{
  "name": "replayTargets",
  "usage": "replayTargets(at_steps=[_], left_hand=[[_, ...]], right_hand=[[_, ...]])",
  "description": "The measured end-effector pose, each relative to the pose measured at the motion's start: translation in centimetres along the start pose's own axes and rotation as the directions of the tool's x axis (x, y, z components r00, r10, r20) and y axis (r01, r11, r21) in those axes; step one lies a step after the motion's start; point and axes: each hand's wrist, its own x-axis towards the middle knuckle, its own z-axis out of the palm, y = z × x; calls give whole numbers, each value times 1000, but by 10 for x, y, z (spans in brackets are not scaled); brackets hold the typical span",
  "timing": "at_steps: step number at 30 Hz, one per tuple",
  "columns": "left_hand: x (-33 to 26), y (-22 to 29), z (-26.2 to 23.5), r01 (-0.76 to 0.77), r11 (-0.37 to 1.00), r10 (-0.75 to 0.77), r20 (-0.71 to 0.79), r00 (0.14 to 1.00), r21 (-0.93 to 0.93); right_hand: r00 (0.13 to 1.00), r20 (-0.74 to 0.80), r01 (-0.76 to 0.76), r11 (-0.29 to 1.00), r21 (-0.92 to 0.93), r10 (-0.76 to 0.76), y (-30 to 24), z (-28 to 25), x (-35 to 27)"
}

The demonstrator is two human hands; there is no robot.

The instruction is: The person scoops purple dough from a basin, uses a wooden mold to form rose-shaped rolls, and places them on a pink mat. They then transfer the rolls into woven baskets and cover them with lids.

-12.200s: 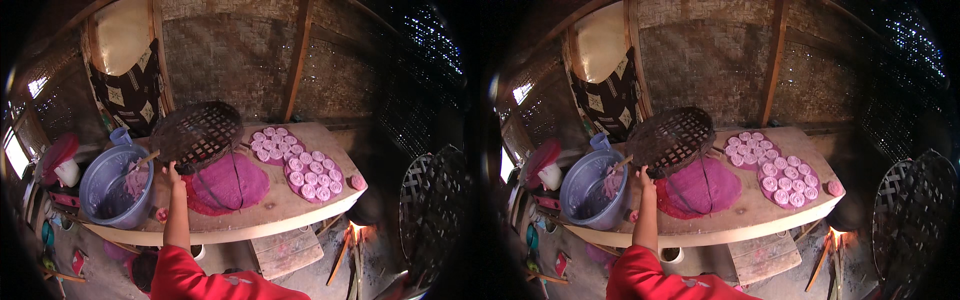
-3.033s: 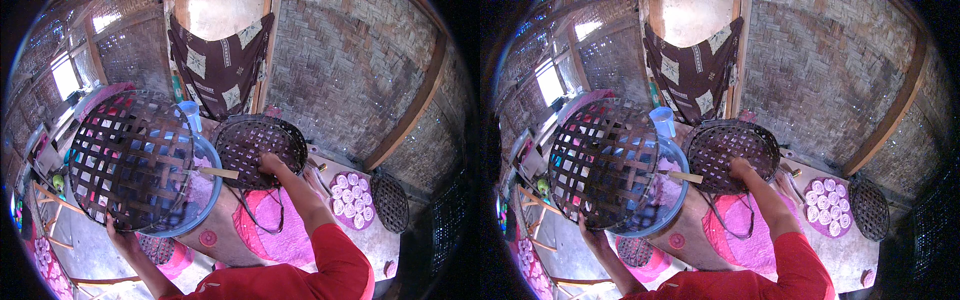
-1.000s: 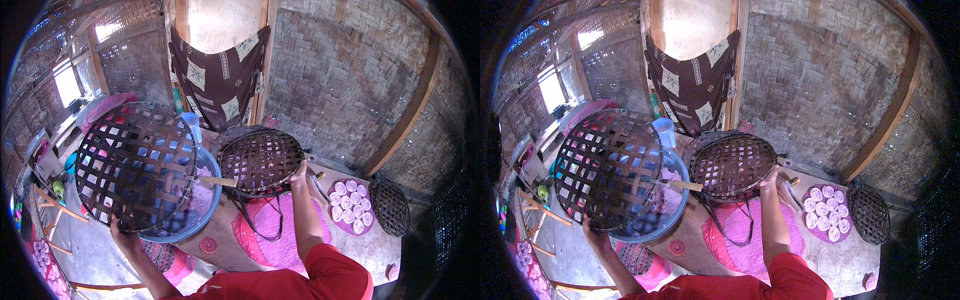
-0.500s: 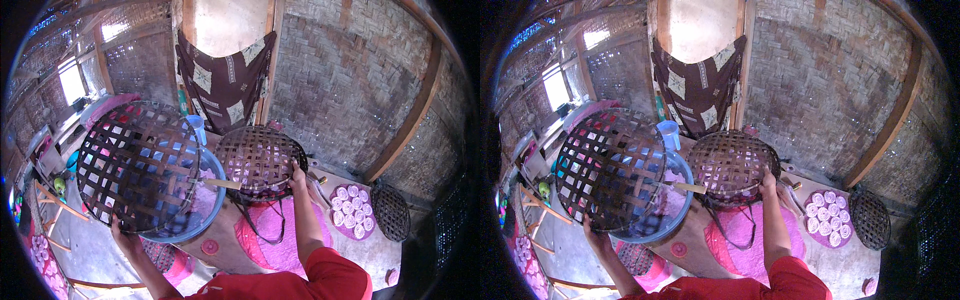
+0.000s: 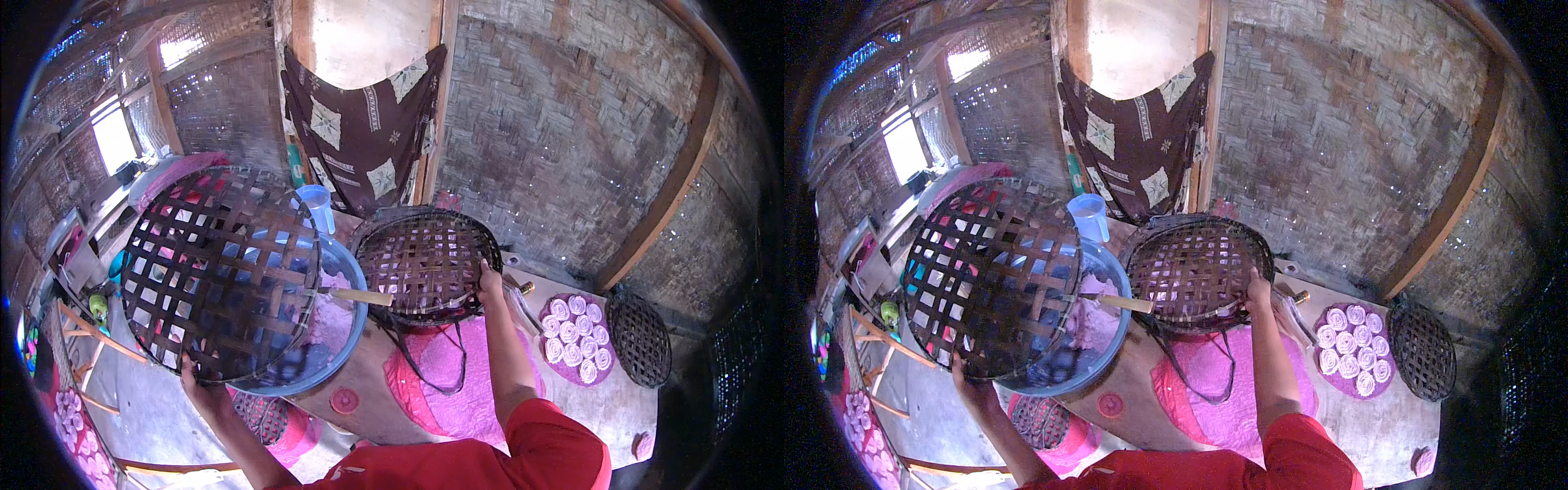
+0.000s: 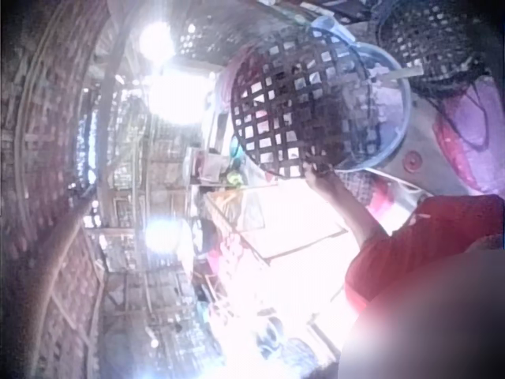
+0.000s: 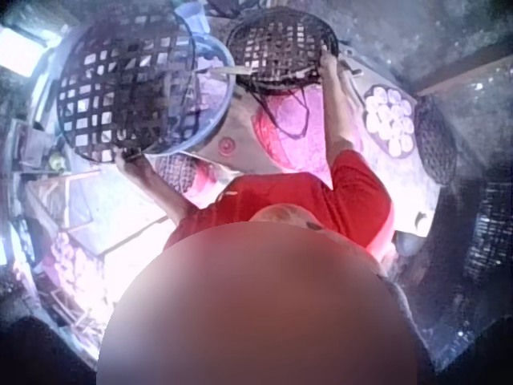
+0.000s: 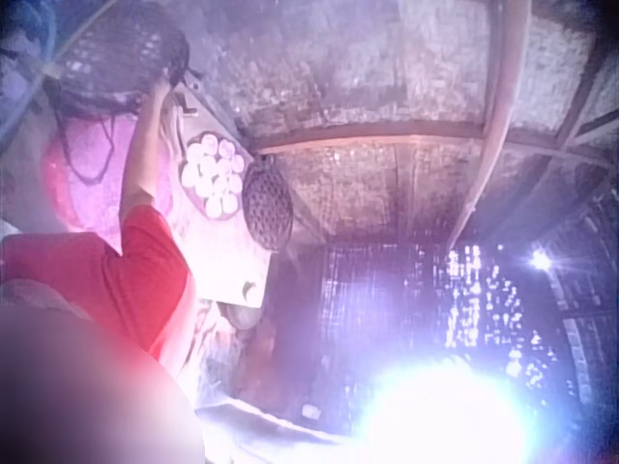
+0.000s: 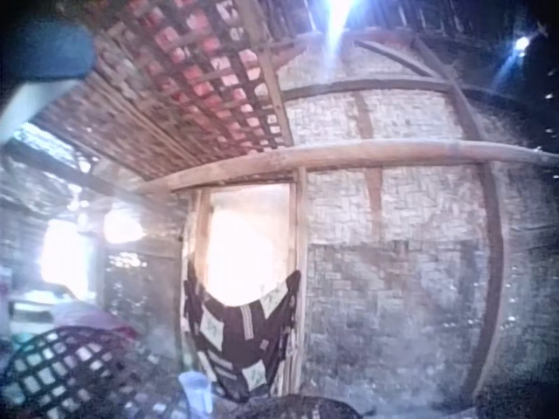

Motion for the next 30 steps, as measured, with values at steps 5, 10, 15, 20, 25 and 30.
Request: replayTargets(at_steps=[5,10,15,20,25,30], left_hand=[[2,-5,4,46,997,-46,2,999,-59],[-2,-4,13,51,998,-51,-22,998,-30],[-2,-6,17,57,998,-57,-10,998,-24],[6,-16,14,82,995,-79,52,996,-53],[13,-42,11,133,986,-139,-66,988,-96],[17,-72,8,188,963,-212,-116,970,-191]], right_hand=[[873,-53,166,396,-903,-486,-3,14,-9],[650,267,183,-194,-964,-711,-28,30,-25],[894,420,381,-230,-895,-157,-20,50,-20],[889,442,455,-337,-825,117,2,66,-11],[882,471,464,-224,-857,24,-12,70,-33],[770,583,596,-32,-802,-259,-41,30,-104]])
